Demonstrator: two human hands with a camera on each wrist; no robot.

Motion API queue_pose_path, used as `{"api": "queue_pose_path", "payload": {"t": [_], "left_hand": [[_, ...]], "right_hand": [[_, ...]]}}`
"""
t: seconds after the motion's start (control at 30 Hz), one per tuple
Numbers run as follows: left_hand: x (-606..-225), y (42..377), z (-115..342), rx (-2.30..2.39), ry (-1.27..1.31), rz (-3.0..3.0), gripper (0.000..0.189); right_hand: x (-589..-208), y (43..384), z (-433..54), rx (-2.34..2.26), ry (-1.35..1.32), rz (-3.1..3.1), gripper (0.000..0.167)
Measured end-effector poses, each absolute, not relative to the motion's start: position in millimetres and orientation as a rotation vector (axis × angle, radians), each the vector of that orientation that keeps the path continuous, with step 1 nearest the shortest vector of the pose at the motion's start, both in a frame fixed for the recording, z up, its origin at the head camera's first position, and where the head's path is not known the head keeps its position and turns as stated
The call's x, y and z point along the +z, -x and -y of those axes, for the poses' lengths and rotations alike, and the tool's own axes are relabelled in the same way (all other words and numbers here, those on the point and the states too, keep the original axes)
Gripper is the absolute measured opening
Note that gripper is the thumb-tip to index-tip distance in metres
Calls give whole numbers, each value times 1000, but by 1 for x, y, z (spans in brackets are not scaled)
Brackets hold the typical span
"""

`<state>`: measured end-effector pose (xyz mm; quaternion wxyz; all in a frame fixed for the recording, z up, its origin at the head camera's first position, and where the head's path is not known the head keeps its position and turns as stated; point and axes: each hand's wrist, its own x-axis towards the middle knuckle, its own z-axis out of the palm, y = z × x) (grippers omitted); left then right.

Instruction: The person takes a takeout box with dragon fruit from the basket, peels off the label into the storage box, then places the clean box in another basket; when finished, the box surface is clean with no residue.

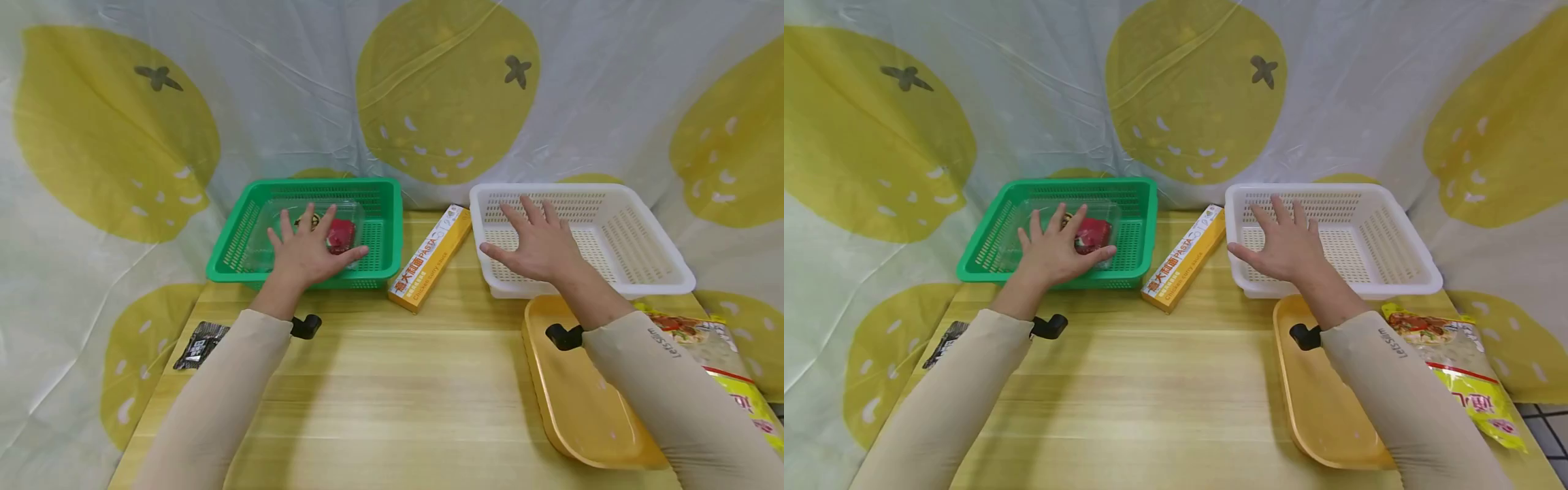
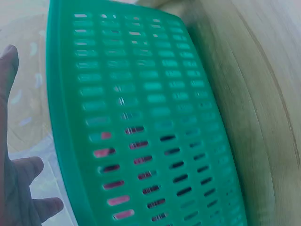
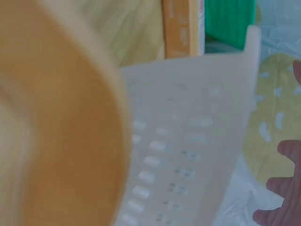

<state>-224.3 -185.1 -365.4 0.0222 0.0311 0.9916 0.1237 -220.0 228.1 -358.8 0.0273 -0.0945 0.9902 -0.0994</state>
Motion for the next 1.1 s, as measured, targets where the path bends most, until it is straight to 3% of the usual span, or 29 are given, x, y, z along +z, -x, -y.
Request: {"api": "queue_pose_path", "payload": {"t": [0.27, 0.8, 1.1], "left_hand": [[-362, 212, 175, 513, -119, -3175, 108], [-371, 176, 158, 882, 62, -3230, 96], [-396, 154, 158, 1382, 381, -3198, 81]], "right_hand": [[-341, 210, -198, -414, 488, -3143, 89], [-326, 204, -108, -940, 625, -3065, 78], [-347, 199, -64, -1251, 465, -2849, 69]]}}
